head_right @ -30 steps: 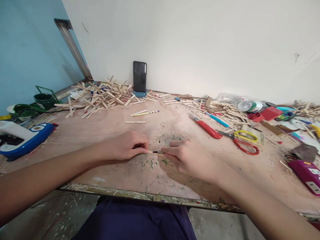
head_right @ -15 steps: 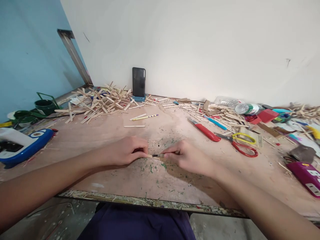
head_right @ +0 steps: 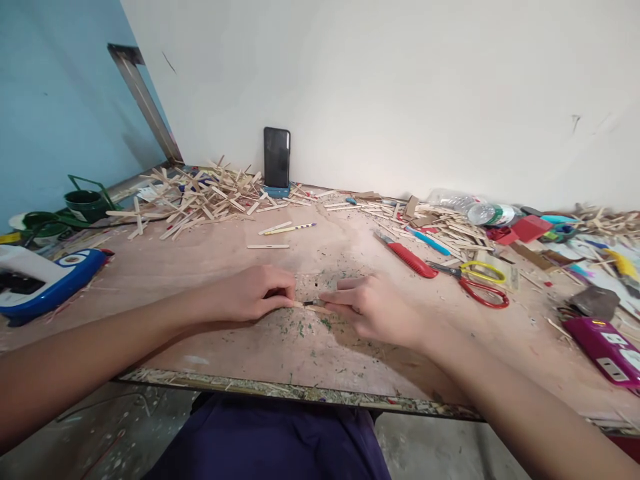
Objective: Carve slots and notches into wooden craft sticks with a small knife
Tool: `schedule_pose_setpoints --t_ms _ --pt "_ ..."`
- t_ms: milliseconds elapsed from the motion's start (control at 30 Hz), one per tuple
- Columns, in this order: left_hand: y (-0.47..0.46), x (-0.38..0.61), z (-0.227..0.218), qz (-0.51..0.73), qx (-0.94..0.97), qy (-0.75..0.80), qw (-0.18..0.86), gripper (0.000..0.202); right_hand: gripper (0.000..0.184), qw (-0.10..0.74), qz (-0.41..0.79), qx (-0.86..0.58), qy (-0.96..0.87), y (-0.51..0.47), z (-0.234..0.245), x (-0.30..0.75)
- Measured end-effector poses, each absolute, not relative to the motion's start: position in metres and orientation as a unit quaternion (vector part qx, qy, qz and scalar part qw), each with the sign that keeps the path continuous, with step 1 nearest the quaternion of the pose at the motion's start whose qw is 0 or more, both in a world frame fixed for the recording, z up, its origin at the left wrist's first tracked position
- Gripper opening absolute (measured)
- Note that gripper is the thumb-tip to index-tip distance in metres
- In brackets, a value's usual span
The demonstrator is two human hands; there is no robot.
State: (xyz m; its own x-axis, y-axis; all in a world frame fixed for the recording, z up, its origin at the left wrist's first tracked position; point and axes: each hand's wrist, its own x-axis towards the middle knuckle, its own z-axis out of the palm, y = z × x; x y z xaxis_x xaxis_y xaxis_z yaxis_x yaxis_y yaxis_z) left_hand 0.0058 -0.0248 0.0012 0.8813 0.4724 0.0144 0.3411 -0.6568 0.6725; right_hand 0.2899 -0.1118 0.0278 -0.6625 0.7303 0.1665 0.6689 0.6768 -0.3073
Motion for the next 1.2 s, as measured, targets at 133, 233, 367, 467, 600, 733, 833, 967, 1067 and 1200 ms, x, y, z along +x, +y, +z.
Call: schedule_pose_setpoints --t_ms 133,233,367,467,600,733,833,967,1067,1200 --pt "-0.024 0.006 0.0 0.097 0.904 0.223 0.35 0.022 0.04 0.133 0.06 -0.37 -0.917 -0.112 0.026 0.292" --pt "-0.024 0.005 0.0 0.099 0.903 0.225 0.352 0.022 0.037 0.151 0.114 -0.381 -0.905 -0.11 0.027 0.29" --pt "-0.025 0.005 -0.001 0.097 0.902 0.229 0.353 0.02 0.034 0.173 0.192 -0.393 -0.882 -0.105 0.029 0.291" --pt "-0.025 0.005 -0.001 0.095 0.902 0.231 0.353 0.021 0.035 0.162 0.162 -0.376 -0.898 -0.104 0.031 0.293" --pt "-0.023 0.005 -0.002 0.094 0.902 0.232 0.351 0.023 0.045 0.127 0.115 -0.347 -0.922 -0.108 0.036 0.295" --pt "-0.023 0.004 -0.001 0.092 0.902 0.233 0.352 0.022 0.042 0.12 0.106 -0.351 -0.923 -0.109 0.038 0.294" --pt "-0.024 0.004 -0.001 0.09 0.902 0.233 0.353 0.022 0.034 0.142 0.167 -0.377 -0.9 -0.107 0.034 0.293" --pt "-0.024 0.004 -0.001 0.091 0.902 0.235 0.352 0.023 0.031 0.165 0.254 -0.398 -0.866 -0.104 0.028 0.29" --pt "-0.024 0.005 -0.002 0.092 0.901 0.236 0.352 0.022 0.032 0.167 0.277 -0.429 -0.843 -0.105 0.027 0.287" --pt "-0.024 0.005 -0.001 0.093 0.901 0.232 0.353 0.022 0.033 0.158 0.313 -0.47 -0.81 -0.106 0.028 0.283"
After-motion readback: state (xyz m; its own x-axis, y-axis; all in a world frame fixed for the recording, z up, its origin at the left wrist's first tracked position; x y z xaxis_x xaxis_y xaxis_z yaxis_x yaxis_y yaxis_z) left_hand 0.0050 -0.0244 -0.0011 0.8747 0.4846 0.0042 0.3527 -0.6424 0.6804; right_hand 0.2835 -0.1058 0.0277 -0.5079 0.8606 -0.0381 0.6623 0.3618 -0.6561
